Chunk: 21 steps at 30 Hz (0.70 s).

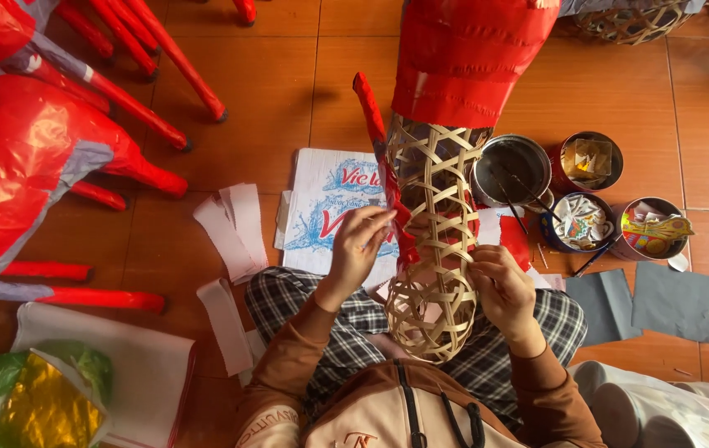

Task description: Applying paper strips to a bamboo frame to create a decorative figure

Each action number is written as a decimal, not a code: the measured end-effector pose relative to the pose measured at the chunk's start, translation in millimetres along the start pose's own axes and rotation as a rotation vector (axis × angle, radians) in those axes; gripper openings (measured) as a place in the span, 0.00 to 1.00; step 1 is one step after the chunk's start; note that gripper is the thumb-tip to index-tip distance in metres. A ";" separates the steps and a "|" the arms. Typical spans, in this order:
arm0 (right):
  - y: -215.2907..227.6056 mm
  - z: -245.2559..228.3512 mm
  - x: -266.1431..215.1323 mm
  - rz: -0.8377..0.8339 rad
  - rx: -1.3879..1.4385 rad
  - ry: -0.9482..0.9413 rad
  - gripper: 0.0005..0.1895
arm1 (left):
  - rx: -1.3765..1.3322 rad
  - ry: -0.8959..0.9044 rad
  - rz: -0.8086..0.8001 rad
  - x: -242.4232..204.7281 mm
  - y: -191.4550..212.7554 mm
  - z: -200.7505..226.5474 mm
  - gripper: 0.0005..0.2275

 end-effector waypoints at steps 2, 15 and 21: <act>2.7 -0.1 0.5 0.006 0.003 -0.015 0.01 | -0.026 -0.009 -0.040 -0.3 -11.8 -1.8 0.14; 7.1 5.8 -5.6 0.024 0.017 -0.004 0.01 | -0.193 -0.029 -0.183 45.2 -15.2 -6.1 0.05; 1.5 2.5 -7.0 0.057 -0.012 0.006 0.01 | -0.424 0.247 -0.482 91.3 4.4 20.4 0.09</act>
Point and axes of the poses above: each hand's wrist, its own x-axis towards the middle knuckle, its own y-axis out of the back of the hand, z = x × y, the point moved 5 cm from there along x, towards the middle knuckle, and after that the axes turned 15 degrees about -y, right-handed, at the moved point
